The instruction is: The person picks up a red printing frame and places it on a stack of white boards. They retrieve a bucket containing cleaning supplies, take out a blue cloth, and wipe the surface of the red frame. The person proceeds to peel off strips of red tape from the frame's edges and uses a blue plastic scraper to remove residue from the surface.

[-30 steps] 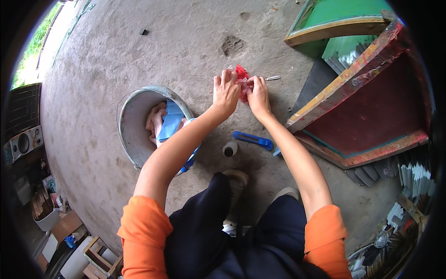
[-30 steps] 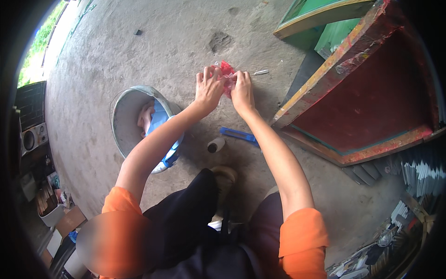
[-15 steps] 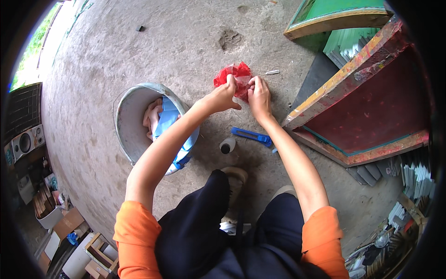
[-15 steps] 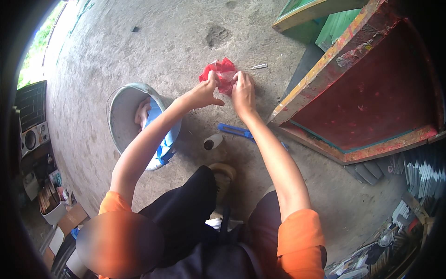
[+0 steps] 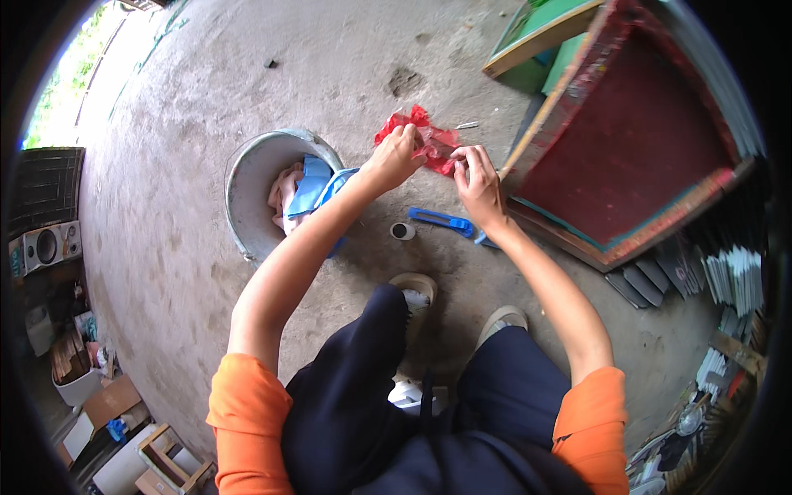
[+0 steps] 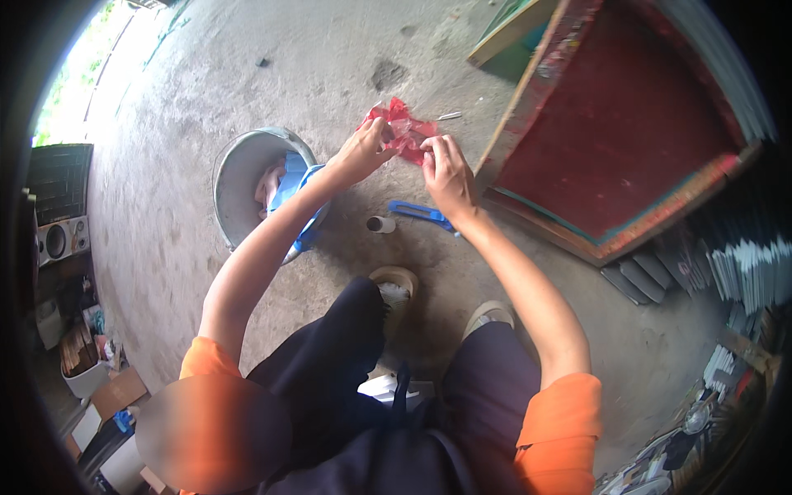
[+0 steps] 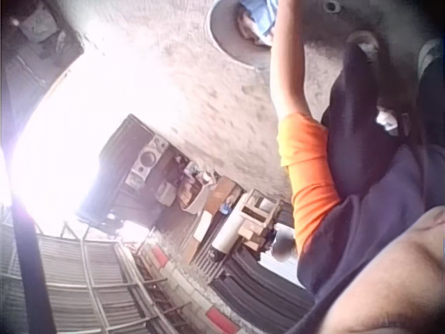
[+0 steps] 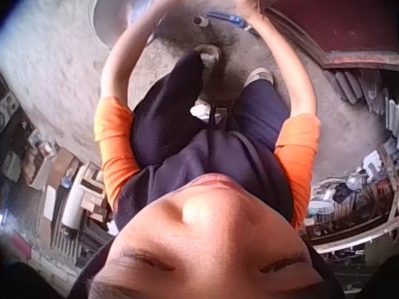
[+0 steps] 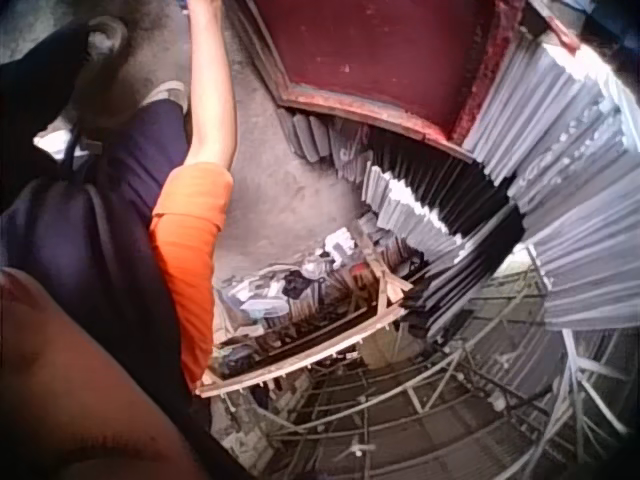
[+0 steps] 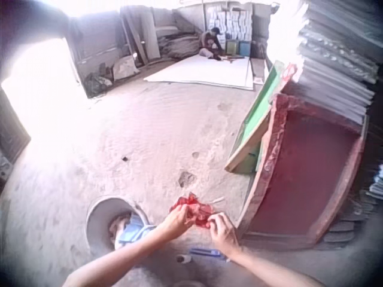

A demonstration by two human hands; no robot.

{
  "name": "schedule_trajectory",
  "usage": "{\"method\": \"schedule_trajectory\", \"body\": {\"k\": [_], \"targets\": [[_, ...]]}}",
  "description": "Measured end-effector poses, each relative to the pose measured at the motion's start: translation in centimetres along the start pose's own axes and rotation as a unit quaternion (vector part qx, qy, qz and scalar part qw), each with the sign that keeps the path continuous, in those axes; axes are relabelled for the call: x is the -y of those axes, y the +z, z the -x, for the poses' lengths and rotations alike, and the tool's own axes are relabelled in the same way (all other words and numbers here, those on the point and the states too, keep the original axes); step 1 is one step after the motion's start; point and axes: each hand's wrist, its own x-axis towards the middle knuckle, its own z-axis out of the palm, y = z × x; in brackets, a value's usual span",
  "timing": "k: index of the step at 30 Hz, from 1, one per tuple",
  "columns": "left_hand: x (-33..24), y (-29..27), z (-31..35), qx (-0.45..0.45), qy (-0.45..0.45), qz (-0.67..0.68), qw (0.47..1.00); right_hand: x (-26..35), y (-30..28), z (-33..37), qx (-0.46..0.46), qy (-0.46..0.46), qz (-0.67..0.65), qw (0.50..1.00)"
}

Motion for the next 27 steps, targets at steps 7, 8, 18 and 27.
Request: {"method": "schedule_trajectory", "body": {"k": [7, 8, 18, 27], "targets": [[-7.8, -2.5, -0.6, 0.116, 0.084, -0.062, 0.988, 2.3, -13.4, 0.5, 0.147, -0.068, 0.259, 0.952], [-9.0, -2.5, -0.4, 0.132, 0.088, -0.116, 0.981, 2.7, -15.1, 1.0, 0.167, -0.061, 0.278, 0.944], [-15.4, -1.7, -0.6, 0.263, 0.149, -0.393, 0.869, 0.4, -19.1, 5.6, 0.197, 0.076, 0.326, 0.922], [-12.7, 1.7, -2.0, 0.256, -0.003, -0.206, 0.944, -6.5, -11.5, 6.0, 0.294, 0.048, 0.339, 0.892]]}}
